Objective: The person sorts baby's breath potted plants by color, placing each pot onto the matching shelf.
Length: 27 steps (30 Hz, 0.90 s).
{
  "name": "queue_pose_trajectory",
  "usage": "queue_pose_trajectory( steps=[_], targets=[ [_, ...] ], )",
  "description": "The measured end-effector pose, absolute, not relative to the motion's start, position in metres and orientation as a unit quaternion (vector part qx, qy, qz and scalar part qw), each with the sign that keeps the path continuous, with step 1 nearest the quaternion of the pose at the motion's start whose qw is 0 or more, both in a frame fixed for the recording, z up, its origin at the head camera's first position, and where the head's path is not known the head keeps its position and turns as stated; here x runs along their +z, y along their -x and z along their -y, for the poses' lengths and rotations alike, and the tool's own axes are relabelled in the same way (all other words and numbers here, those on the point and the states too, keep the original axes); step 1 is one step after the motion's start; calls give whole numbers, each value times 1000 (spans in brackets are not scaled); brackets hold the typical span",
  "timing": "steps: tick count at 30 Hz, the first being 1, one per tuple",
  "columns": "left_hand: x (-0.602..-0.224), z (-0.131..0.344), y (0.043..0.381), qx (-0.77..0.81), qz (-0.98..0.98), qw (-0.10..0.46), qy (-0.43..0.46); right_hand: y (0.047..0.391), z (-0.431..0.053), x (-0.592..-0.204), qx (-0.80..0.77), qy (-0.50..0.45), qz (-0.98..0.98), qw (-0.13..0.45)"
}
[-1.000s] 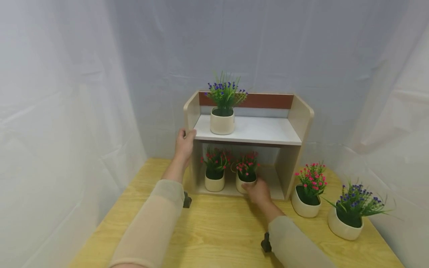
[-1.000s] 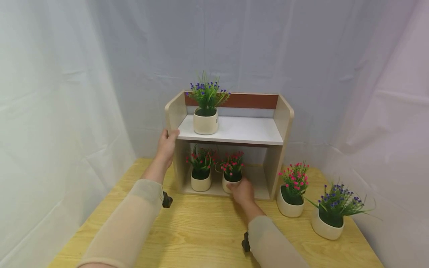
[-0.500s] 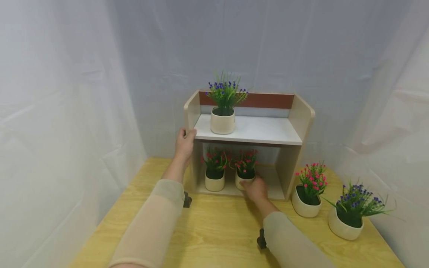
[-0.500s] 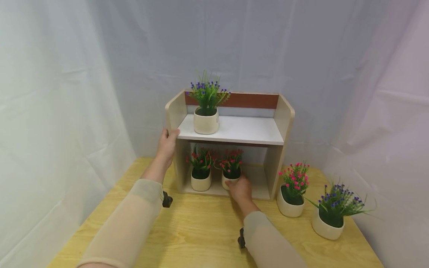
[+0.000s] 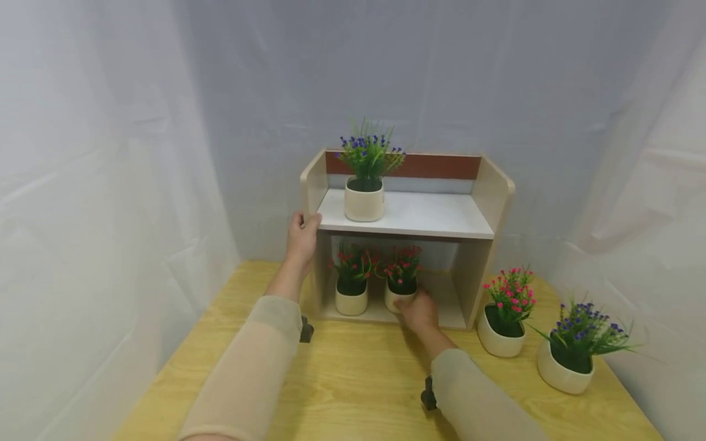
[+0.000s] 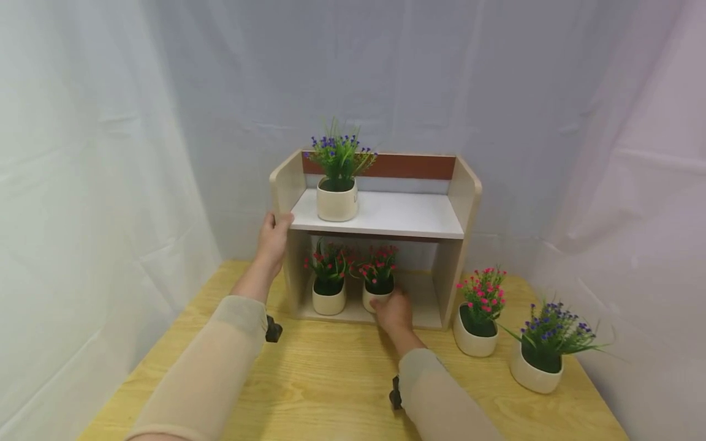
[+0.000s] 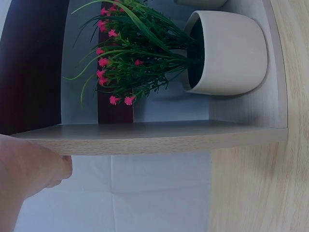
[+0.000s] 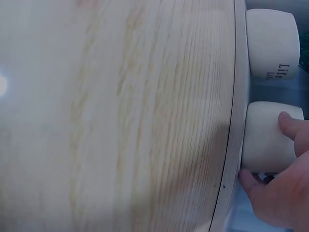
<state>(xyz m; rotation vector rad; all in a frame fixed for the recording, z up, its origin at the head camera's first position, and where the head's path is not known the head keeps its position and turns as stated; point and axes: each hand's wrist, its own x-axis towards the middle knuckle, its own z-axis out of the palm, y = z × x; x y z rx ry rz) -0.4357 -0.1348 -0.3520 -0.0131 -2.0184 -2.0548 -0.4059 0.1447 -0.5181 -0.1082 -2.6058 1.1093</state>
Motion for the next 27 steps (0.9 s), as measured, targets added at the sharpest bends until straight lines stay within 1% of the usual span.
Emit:
queue_pose_trajectory(
  steps=[5,12,27],
  targets=[
    [-353,134,435,-706,697,127,1,402,-150,-523,417,32,895,154],
    [-354,136,434,-705,698,127,-5,392,-160,-523,439,50,883,158],
    [-352,136,437,-699,705,124,2,360,-180,-478,482,32,850,209]
  ],
)
